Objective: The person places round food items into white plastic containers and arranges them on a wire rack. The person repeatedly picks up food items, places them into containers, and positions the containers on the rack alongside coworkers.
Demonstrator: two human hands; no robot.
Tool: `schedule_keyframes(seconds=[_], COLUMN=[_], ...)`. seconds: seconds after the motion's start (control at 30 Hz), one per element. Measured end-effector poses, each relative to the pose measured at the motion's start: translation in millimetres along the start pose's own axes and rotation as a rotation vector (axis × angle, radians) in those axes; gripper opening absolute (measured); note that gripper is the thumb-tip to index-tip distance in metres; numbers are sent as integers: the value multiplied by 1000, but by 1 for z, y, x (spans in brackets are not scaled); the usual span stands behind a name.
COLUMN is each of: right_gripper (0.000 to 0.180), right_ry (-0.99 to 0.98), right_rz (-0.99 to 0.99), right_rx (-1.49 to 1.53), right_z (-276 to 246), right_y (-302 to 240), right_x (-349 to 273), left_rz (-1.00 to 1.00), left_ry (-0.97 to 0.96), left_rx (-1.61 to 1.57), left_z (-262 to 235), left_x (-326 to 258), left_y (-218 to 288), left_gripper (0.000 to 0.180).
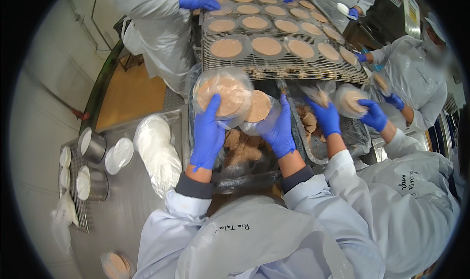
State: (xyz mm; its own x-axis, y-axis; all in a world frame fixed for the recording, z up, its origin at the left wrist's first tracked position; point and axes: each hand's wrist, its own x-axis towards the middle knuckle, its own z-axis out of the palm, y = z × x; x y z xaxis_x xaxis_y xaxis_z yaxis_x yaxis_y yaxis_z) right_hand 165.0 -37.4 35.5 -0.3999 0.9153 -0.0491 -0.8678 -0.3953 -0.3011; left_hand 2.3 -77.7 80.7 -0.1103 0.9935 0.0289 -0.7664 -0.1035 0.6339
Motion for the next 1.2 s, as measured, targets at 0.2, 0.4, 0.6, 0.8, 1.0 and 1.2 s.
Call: schedule_keyframes(seconds=[0.2, 0.4, 0.6, 0.8, 1.0, 1.2], right_gripper=[56, 46, 42, 49, 43, 46], right_ry=[16, -15, 109, 134, 144, 248], right_rz=[60, -112, 25, -67, -224, -114], right_rx=[-102, -553, -348, -33, -216, -412], right_z=[48, 33, -9, -26, 13, -56], right_y=[28, 40, 34, -4, -34, 2], right_x=[-9, -10, -16, 4, 50, 31], left_rz=[409, 626, 675, -30, -160, 0], left_ry=[151, 11, -114, 163, -26, 48], left_rx=[1094, 1301, 1260, 518, -70, -10], left_z=[-41, -31, -62, -58, -29, -9], left_x=[9, -1, -3, 33, 65, -24], left_y=[-5, 13, -17, -10, -23, 5], left_gripper=[45, 18, 22, 46, 46, 32])
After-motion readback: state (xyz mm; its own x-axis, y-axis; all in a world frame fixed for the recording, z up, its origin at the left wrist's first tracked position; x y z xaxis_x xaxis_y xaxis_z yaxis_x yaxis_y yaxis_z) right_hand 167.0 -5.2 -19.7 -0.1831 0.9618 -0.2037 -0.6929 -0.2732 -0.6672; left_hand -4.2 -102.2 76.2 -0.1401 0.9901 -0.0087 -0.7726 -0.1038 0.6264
